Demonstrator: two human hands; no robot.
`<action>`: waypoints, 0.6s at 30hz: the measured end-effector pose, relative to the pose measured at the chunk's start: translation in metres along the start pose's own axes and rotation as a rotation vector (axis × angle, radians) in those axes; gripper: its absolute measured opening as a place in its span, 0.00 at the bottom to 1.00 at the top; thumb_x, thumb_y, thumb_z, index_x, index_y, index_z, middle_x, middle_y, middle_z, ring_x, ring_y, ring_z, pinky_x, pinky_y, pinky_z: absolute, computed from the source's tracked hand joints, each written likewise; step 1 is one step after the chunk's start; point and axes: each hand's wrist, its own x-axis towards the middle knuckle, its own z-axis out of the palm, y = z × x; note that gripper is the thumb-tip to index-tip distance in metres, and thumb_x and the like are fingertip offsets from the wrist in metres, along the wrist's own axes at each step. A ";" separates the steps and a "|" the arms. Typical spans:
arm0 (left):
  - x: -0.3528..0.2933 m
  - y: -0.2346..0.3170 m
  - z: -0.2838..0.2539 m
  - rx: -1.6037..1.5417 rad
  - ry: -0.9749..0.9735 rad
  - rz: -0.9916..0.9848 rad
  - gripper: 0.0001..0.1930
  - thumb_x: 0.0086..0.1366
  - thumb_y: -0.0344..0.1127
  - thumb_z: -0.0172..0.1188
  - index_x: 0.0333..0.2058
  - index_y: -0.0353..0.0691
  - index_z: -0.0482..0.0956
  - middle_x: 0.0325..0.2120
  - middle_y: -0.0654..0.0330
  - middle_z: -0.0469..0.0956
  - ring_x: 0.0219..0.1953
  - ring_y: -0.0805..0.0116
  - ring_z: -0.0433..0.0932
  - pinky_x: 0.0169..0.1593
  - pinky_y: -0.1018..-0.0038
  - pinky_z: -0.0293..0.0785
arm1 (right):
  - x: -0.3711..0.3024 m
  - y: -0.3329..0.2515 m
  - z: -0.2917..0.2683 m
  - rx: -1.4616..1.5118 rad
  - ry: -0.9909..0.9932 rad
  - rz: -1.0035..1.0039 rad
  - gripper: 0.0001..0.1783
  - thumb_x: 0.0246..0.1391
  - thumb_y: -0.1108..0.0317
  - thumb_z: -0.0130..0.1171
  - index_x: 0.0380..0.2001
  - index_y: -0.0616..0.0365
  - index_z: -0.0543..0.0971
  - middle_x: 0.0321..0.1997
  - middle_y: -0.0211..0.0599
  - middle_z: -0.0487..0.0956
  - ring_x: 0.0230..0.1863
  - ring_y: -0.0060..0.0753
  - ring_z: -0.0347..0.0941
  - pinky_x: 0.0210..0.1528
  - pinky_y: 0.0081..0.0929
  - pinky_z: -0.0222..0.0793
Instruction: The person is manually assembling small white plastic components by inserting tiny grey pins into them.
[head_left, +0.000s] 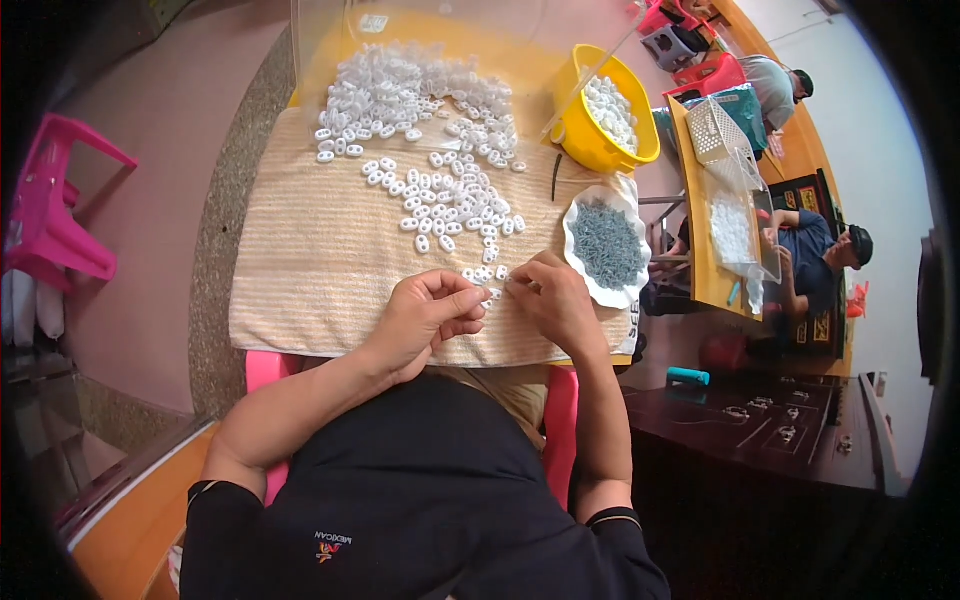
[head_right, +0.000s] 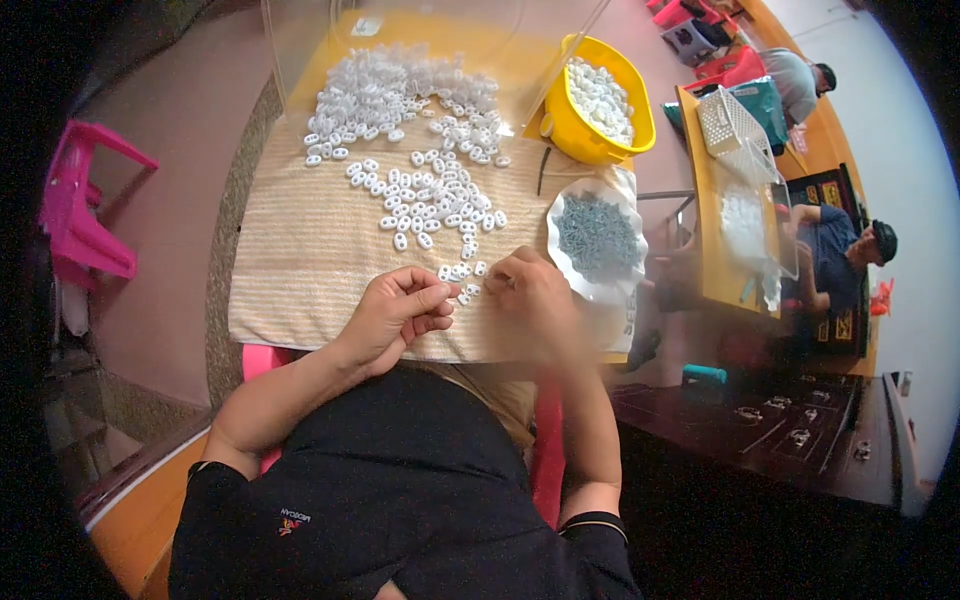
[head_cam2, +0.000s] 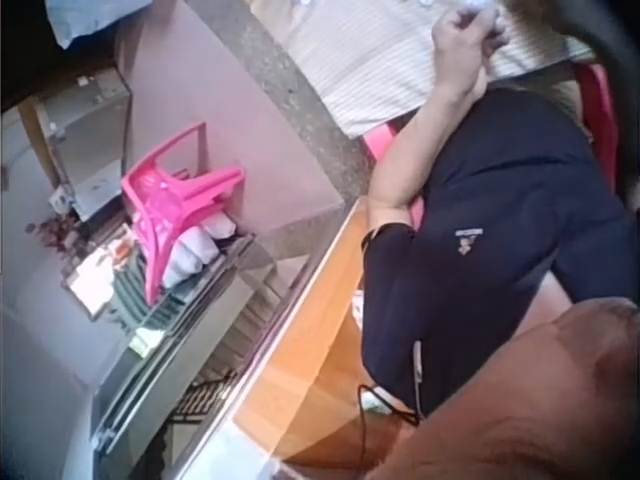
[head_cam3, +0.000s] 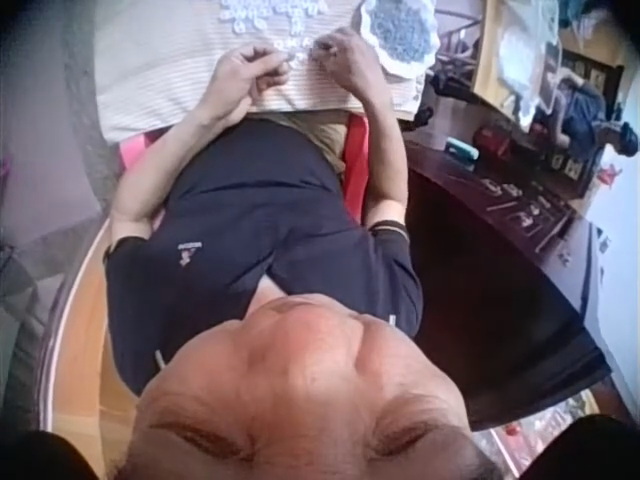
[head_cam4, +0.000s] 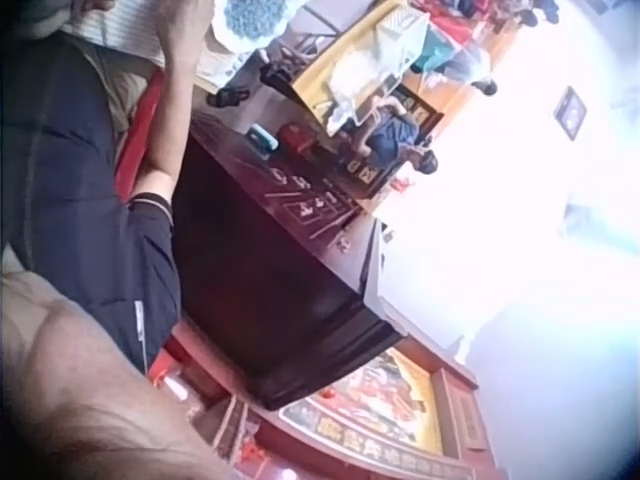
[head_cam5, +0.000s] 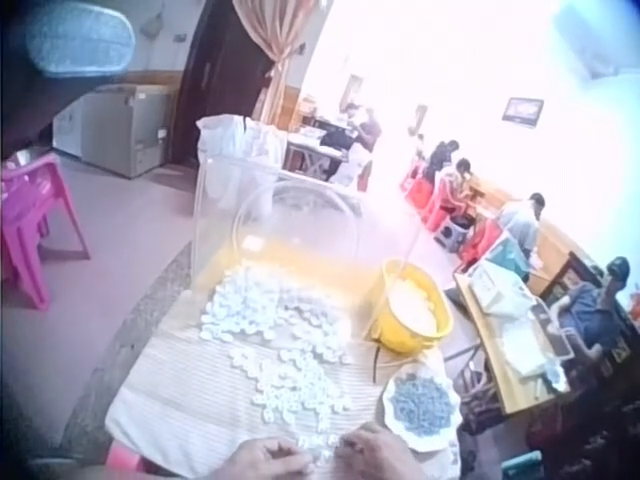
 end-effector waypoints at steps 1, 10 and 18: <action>0.000 0.000 0.000 0.002 -0.001 0.001 0.04 0.62 0.29 0.61 0.33 0.37 0.76 0.28 0.63 0.77 0.31 0.78 0.77 0.38 0.80 0.78 | -0.001 0.000 0.002 0.012 0.029 -0.013 0.09 0.46 0.71 0.64 0.32 0.62 0.80 0.32 0.41 0.77 0.27 0.40 0.75 0.33 0.32 0.70; 0.000 -0.004 -0.002 0.217 -0.042 0.041 0.05 0.65 0.30 0.58 0.37 0.36 0.75 0.32 0.60 0.78 0.33 0.76 0.77 0.39 0.79 0.79 | -0.025 -0.023 0.008 0.341 0.116 0.002 0.05 0.49 0.76 0.64 0.31 0.65 0.79 0.26 0.37 0.78 0.25 0.23 0.72 0.27 0.21 0.66; 0.000 -0.007 -0.004 0.145 -0.111 0.016 0.06 0.65 0.31 0.57 0.38 0.35 0.76 0.31 0.61 0.78 0.32 0.75 0.78 0.38 0.79 0.79 | -0.031 -0.026 0.018 0.582 0.114 -0.159 0.04 0.50 0.78 0.63 0.32 0.64 0.80 0.29 0.34 0.78 0.28 0.21 0.73 0.29 0.19 0.68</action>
